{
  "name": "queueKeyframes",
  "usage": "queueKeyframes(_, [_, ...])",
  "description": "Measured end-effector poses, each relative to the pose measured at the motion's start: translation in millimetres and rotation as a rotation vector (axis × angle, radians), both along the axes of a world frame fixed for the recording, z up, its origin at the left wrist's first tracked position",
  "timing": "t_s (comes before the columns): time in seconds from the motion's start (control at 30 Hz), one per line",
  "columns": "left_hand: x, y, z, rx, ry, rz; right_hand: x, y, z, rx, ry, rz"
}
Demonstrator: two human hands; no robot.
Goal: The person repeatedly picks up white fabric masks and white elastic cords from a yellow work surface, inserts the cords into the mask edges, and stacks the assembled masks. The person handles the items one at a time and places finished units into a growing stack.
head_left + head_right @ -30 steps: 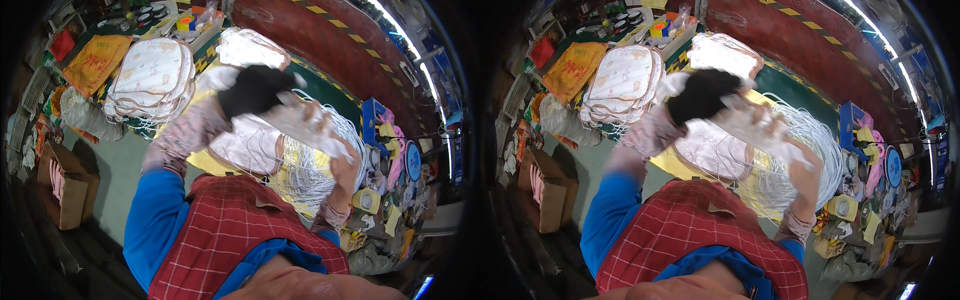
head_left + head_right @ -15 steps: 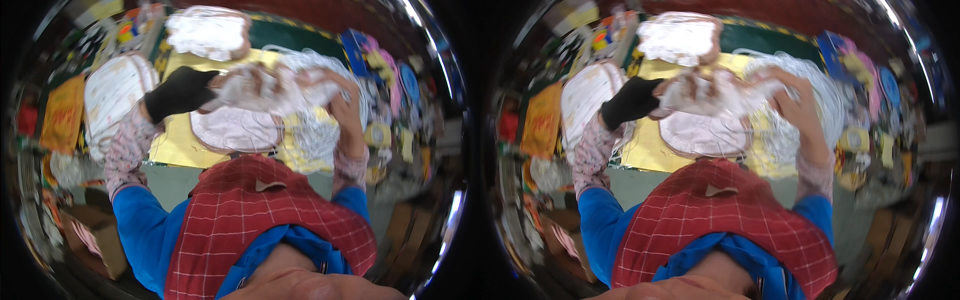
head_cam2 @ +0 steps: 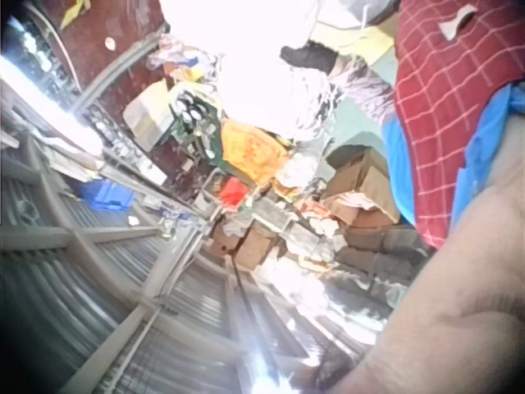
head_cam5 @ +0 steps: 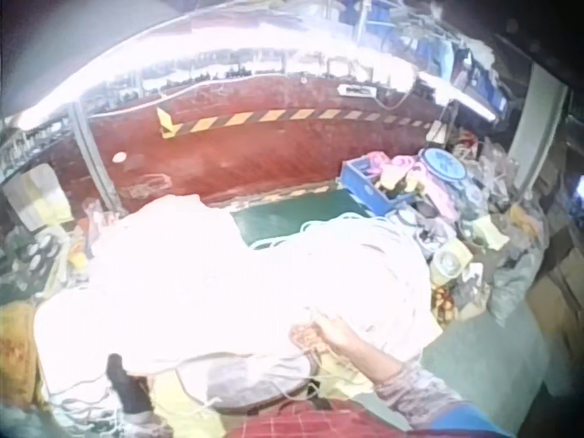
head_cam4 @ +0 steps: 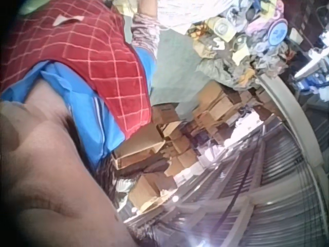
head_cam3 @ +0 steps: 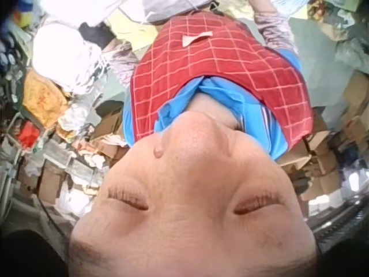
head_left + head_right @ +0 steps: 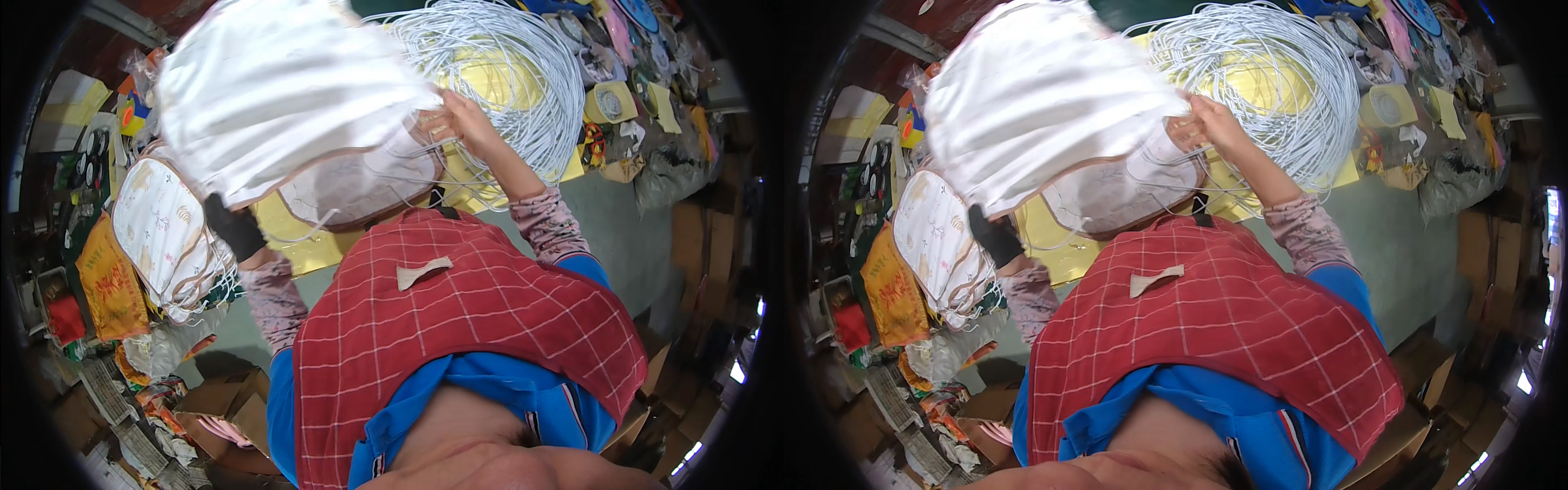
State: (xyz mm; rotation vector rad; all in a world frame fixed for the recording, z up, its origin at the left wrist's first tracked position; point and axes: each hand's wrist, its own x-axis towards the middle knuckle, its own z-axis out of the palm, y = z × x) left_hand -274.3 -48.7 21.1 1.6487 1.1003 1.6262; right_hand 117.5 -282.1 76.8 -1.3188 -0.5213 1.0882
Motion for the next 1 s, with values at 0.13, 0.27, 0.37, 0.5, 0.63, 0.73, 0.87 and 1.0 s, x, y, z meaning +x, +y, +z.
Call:
queueKeyframes(0.13, [-54.3, -8.8, 92.4, 0.215, 0.104, 0.315, 82.4, -40.7, -47.5, -0.126, -0.165, -0.23])
queueKeyframes(0.27, [-106.4, 16.8, 130.0, 0.255, 0.441, 0.604, 168.4, -107.8, -118.2, -0.38, -0.309, -0.499])
queueKeyframes(0.37, [-158.8, 71.7, 91.6, 0.16, 1.034, 0.493, 213.9, -111.6, -155.0, -0.574, -0.719, -0.521])
queueKeyframes(0.5, [-106.3, 47.3, 49.2, 0.11, 1.457, 0.459, 208.9, -98.6, -129.9, -0.804, -1.082, -0.509])
queueKeyframes(0.63, [30.5, -28.2, -14.1, -0.188, 0.997, -0.27, 215.4, -106.9, -116.4, -0.69, -0.911, -0.496])
queueKeyframes(0.73, [119.1, -119.5, -67.2, -0.006, 0.875, -0.631, 205.3, -89.4, -80.5, -0.255, -0.467, -0.579])
queueKeyframes(0.87, [205.5, -190.8, -23.7, 0.107, 0.922, -1.0, 135.9, -41.5, 26.9, 0.144, -0.106, -0.486])
queueKeyframes(1.0, [210.3, -182.0, -24.0, 0.131, 0.929, -0.925, 92.8, 0.3, 66.6, 0.427, -0.007, -0.393])
